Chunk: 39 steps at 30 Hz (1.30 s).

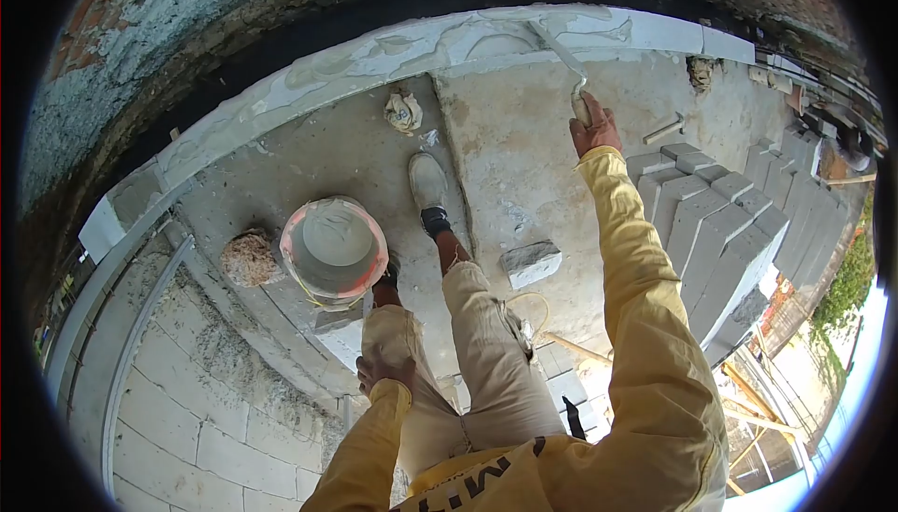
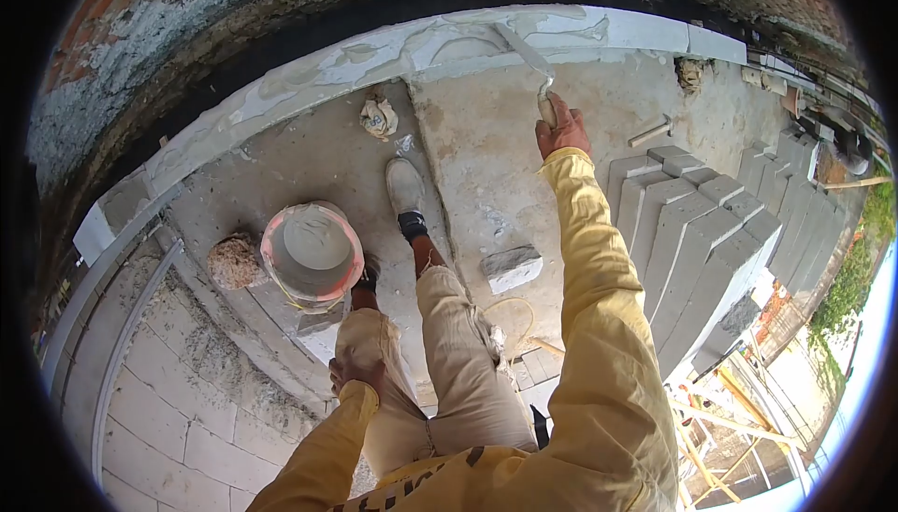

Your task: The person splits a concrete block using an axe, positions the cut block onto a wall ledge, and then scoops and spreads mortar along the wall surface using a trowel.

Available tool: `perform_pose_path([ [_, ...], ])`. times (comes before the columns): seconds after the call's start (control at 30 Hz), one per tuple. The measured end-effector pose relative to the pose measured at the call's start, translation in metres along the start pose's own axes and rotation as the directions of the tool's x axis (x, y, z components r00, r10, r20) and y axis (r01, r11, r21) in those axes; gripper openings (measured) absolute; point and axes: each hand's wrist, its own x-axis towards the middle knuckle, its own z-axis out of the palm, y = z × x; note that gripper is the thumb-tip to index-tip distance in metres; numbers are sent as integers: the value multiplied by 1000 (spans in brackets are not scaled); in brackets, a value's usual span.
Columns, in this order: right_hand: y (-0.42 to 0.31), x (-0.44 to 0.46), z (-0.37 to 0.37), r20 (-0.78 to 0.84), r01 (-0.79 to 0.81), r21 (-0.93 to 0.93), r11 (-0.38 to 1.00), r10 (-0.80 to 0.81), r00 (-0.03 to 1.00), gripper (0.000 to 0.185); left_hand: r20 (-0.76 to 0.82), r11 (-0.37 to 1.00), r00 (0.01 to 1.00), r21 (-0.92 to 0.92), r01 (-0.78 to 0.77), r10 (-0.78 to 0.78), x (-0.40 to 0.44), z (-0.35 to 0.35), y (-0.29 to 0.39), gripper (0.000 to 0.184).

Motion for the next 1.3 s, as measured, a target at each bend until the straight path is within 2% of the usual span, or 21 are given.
perform_pose_path([
  [0.23, -3, -1, -13, 6, -18, -11, 1000, 18, 1000, 59, 11, 999, 1000, -30, -27, 27, 6, 5, -9, 86],
  [0.33, -10, -28, -1, -120, 185, 125, 975, -170, 978, 58, 23, 998, 999, -60, -22, 23, 5, 2, -11, 86],
  [0.4, -51, -75, -10, 33, 28, 448, 894, -47, 998, 57, 46, 996, 998, -82, -42, 46, 4, 1, -14, 85],
  [0.47, -67, -119, 1, 190, -17, 507, 862, -92, 978, 55, 55, 996, 997, -78, -46, 50, 5, -2, -17, 85],
  [0.57, -84, -197, 38, 471, -223, 584, 781, -103, 876, 55, 63, 994, 997, -101, -47, 53, 9, 2, -26, 85],
  [0.63, -106, -242, 66, 604, -224, 525, 821, -174, 778, 58, 51, 989, 996, -134, -69, 76, 8, 6, -32, 85],
  [0.73, -143, -294, 111, 719, -39, 346, 938, -238, 653, 65, 67, 979, 993, -185, -79, 93, 10, 10, -40, 84],
  [0.77, -155, -308, 131, 804, -141, 279, 950, -151, 575, 65, 71, 976, 992, -202, -86, 102, 10, 11, -42, 84],
  [0.83, -174, -332, 173, 871, -172, 172, 970, -68, 487, 65, 75, 968, 992, -236, -85, 105, 10, 11, -49, 83],
  [0.9, -194, -348, 213, 856, -50, 114, 992, -73, 511, 63, 124, 961, 987, -270, -64, 101, 11, 6, -56, 84],
  [1.0, -226, -356, 256, 853, 9, -4, 1000, -1, 522, 62, 139, 946, 984, -317, -61, 110, 15, 16, -67, 85],
  [1.1, -272, -353, 253, 854, 35, -176, 984, 135, 502, 61, 148, 931, 982, -362, -56, 116, 20, 18, -78, 84],
  [1.2, -289, -357, 269, 821, 159, -186, 970, 64, 567, 63, 190, 904, 972, -425, -49, 142, 25, 18, -91, 83],
  [1.23, -294, -355, 267, 851, 152, -157, 976, 56, 522, 64, 200, 892, 968, -450, -49, 154, 27, 15, -95, 83],
  [1.3, -306, -358, 269, 861, 198, -180, 964, 57, 506, 63, 187, 876, 967, -478, -62, 170, 30, 18, -103, 82],
])
